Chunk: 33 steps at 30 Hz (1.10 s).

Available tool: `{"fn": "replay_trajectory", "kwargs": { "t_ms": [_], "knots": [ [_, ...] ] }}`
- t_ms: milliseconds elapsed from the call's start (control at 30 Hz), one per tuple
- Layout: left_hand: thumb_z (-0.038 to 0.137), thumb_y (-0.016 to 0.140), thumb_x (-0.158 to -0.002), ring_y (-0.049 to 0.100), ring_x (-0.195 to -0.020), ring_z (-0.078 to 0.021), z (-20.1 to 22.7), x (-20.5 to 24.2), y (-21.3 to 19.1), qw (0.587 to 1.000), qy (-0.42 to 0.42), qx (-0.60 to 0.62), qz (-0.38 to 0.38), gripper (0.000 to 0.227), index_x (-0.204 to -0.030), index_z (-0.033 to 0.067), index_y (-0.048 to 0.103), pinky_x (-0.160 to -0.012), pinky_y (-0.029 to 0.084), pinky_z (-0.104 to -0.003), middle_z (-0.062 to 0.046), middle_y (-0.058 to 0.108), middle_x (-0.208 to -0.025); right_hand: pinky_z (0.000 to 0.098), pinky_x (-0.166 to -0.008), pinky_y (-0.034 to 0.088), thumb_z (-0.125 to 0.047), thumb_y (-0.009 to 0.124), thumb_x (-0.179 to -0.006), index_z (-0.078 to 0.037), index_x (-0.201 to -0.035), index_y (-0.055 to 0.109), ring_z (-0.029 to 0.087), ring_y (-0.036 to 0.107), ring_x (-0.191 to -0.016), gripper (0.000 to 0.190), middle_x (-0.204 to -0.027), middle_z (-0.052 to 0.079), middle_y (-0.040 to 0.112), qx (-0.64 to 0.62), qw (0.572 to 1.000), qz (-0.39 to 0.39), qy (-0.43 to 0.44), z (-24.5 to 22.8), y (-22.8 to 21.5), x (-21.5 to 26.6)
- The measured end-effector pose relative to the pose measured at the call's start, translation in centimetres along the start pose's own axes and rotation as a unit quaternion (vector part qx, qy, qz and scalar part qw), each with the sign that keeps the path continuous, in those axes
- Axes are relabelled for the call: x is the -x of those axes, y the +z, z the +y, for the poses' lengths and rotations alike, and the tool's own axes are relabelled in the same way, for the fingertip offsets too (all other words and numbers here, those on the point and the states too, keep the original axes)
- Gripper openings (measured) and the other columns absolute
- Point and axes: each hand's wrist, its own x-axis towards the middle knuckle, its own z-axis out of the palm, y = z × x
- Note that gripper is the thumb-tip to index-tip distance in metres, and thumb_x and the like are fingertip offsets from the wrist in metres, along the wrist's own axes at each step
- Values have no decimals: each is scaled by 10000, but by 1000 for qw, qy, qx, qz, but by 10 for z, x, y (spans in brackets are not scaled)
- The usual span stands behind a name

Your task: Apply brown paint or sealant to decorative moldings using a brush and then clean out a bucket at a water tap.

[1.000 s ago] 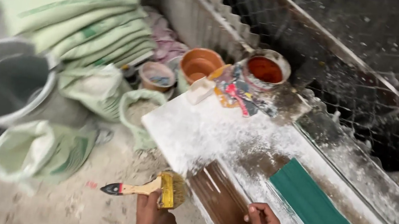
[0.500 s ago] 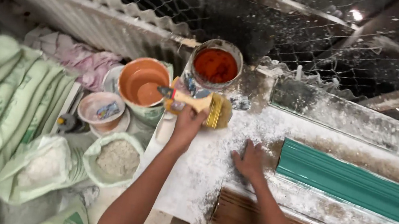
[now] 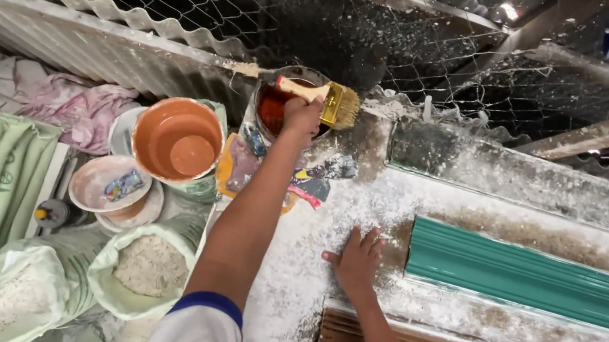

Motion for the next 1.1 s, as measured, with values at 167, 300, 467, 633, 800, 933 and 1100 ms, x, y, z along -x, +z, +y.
{"fn": "replay_trajectory", "kwargs": {
  "t_ms": [167, 300, 467, 633, 800, 933, 1100],
  "knots": [
    [238, 671, -971, 532, -478, -176, 7, 20, -5, 997, -58, 42, 0, 249, -999, -1, 604, -417, 427, -317, -112, 616, -719, 665, -1195, 173, -603, 780, -780, -84, -1599, 179, 585, -21, -1509, 1140, -1651, 335, -34, 7, 1000, 0, 9, -2, -9, 0],
    [321, 615, -969, 713, -684, -228, 80, 140, -50, 996, -14, 39, -74, 462, -1317, 84, 426, -564, 585, -344, -129, 626, -1147, 676, -1171, 217, -607, 792, -768, -65, -1580, 258, 600, 50, -1502, 1112, -1643, 355, 67, 7, 999, 32, -28, 14, -2, 10],
    [204, 631, -1042, 706, -877, -149, 23, 112, -273, 962, 263, -10, 75, 437, -1376, -39, 490, -727, 601, -314, -2, 568, -1260, 647, -1182, 254, -588, 820, -719, -62, -1560, 324, 588, 101, -1505, 1109, -1637, 366, 139, 18, 998, 55, -34, 13, -10, 6],
    [128, 615, -1014, 612, -848, -137, -104, 61, -429, 920, 225, -132, 291, 319, -1224, -110, 646, -692, 524, -328, -70, 686, -1007, 634, -1188, 262, -581, 838, -681, -69, -1563, 314, 566, 93, -1529, 1147, -1666, 316, 121, 42, 998, 33, 14, 13, -14, 0],
    [319, 595, -1023, 579, -607, -207, -161, 42, -423, 969, -50, -14, 241, 471, -1312, -39, 495, -513, 440, -379, -100, 560, -837, 650, -1138, 319, -629, 793, -697, -36, -1551, 309, 606, 80, -1507, 1146, -1668, 340, 91, 34, 999, 33, -3, 24, -13, 0],
    [438, 622, -1017, 640, -658, -150, -151, 20, -399, 969, -71, 29, 233, 540, -1320, 1, 527, -548, 484, -304, -68, 598, -895, 653, -1119, 342, -642, 780, -696, -32, -1556, 291, 601, 76, -1513, 1161, -1670, 334, 87, 43, 999, 31, -1, 27, -13, 1],
    [335, 657, -990, 685, -821, -218, -166, -25, -407, 953, -32, 110, 280, 493, -1302, 35, 420, -642, 600, -346, -106, 615, -1065, 636, -1150, 334, -662, 774, -706, -25, -1578, 281, 585, 74, -1526, 1187, -1651, 352, 96, 63, 997, 44, -17, 50, 0, -6]
  ]
}}
